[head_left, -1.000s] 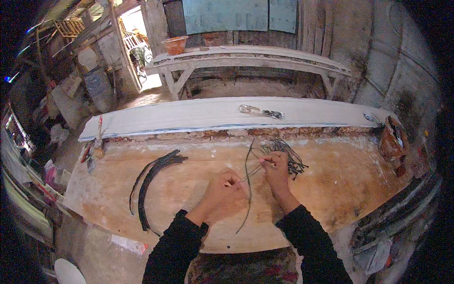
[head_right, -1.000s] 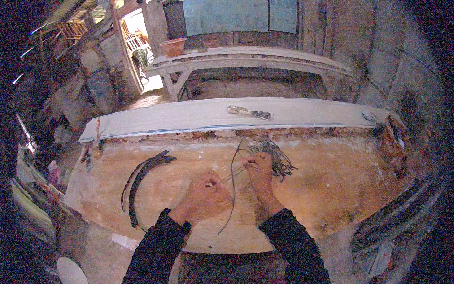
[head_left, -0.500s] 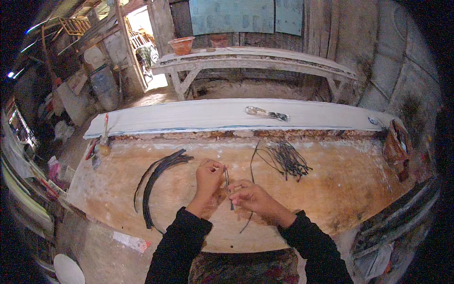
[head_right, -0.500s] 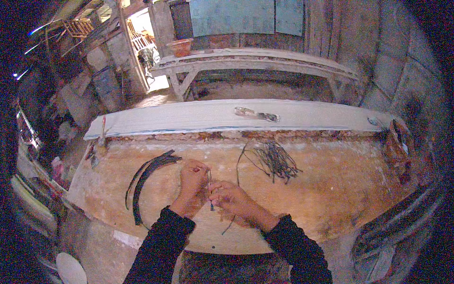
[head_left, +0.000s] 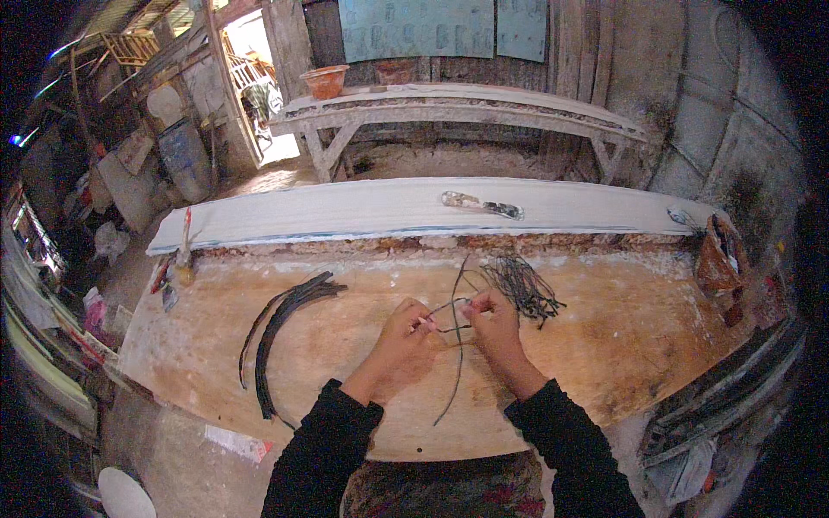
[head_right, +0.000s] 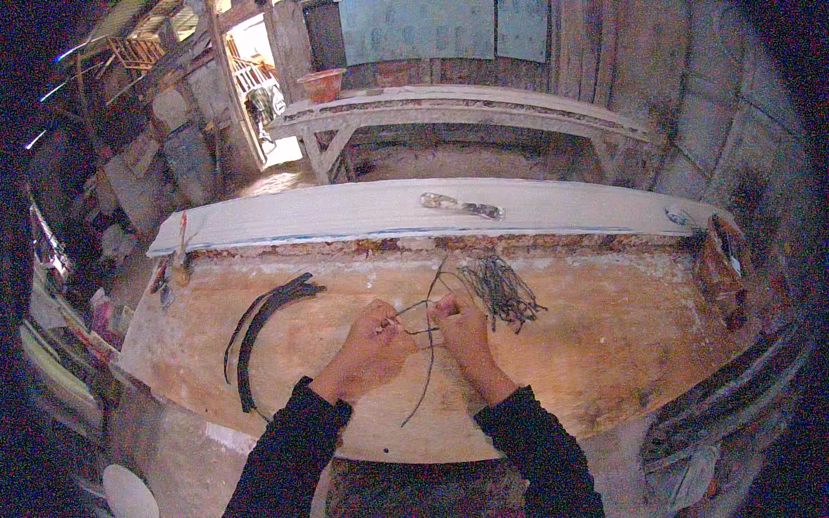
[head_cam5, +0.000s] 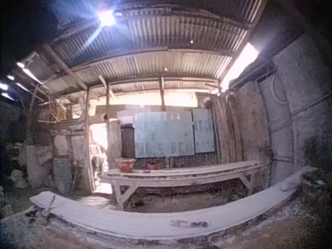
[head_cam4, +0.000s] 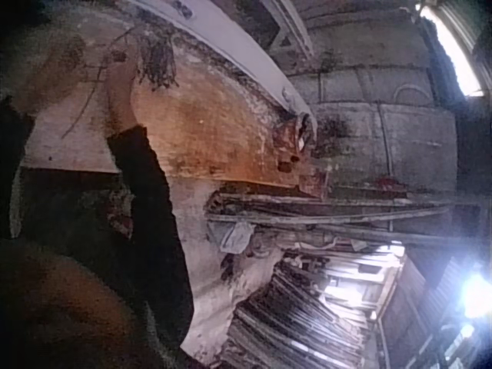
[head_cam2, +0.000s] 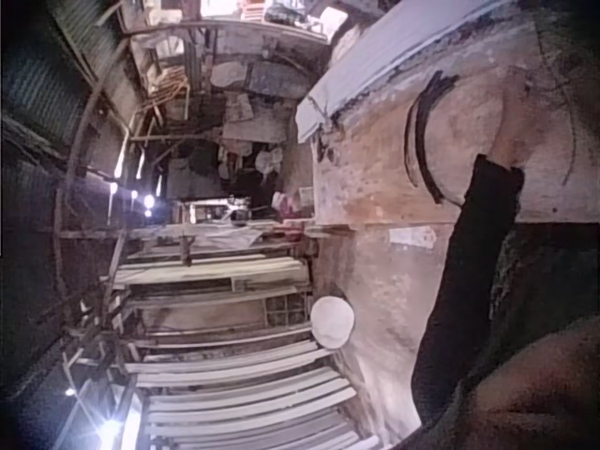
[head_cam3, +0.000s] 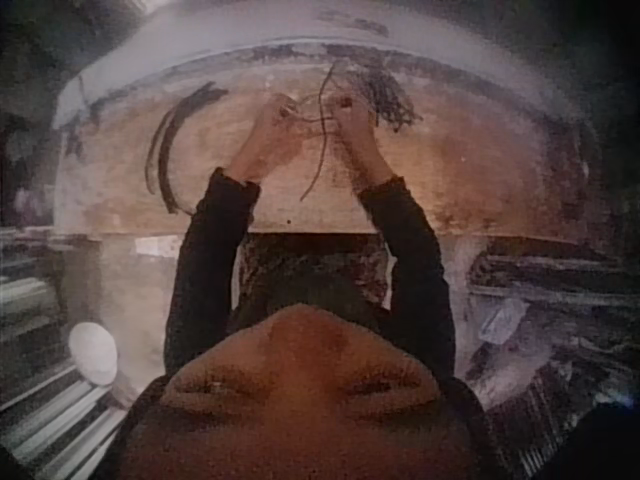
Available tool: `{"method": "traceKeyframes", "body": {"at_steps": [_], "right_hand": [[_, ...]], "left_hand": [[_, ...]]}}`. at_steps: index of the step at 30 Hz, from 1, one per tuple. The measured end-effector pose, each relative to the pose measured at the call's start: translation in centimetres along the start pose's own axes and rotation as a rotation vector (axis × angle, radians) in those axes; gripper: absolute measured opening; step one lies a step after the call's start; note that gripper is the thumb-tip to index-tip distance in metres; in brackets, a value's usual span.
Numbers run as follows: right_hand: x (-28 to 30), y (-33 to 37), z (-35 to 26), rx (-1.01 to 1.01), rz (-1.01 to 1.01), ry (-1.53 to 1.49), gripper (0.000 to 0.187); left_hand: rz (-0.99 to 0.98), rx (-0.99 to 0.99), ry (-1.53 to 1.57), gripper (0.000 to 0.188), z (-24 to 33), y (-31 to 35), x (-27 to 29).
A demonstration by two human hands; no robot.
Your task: The person separates the outer insulation from thin black wires by hand, peeling the material away and placing the separated pieces on the workbench. The hands repeatedly pick up wire segments, strip the insulation, and set the results aside.
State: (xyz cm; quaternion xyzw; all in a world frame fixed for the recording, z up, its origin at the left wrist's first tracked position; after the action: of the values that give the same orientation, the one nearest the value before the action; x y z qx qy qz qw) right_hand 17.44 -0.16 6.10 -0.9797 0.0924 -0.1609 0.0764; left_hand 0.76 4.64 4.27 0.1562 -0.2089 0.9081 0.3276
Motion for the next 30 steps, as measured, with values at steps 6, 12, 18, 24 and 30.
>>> {"method": "traceKeyframes", "body": {"at_steps": [6,12,18,24,30], "right_hand": [[1.4,-1.6,2.2,0.216,0.033,0.227,0.007],[1.4,-1.4,2.4,0.191,0.066,0.235,0.007],[1.6,-1.5,3.0,0.228,0.139,0.149,0.007],[-1.8,1.5,-2.8,0.411,-0.115,0.342,0.015],[-4.9,4.0,-3.8,0.496,-0.570,0.181,0.012]], "left_hand": [[-0.476,-0.128,0.151,0.012,4.9,0.9,-4.2],[-0.323,-0.011,0.344,0.011,3.8,0.7,-2.3],[0.225,0.054,0.049,0.011,1.0,0.2,2.6],[0.552,0.200,0.090,0.008,-3.5,0.9,5.2],[0.476,0.325,0.539,0.009,-4.3,0.8,2.7]]}}
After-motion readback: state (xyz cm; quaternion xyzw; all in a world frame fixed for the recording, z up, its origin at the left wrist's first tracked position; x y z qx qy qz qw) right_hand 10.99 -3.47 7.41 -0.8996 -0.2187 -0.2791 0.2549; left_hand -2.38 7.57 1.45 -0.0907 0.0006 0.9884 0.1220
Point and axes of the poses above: each hand's wrist, its own y-axis away from the middle knuckle, its own x-axis out of the back of the hand, z = x × y, the point moved 5 cm from there along -y, towards the middle knuckle, and after that the axes turned 11 degrees about -z, right-handed, at the moved point
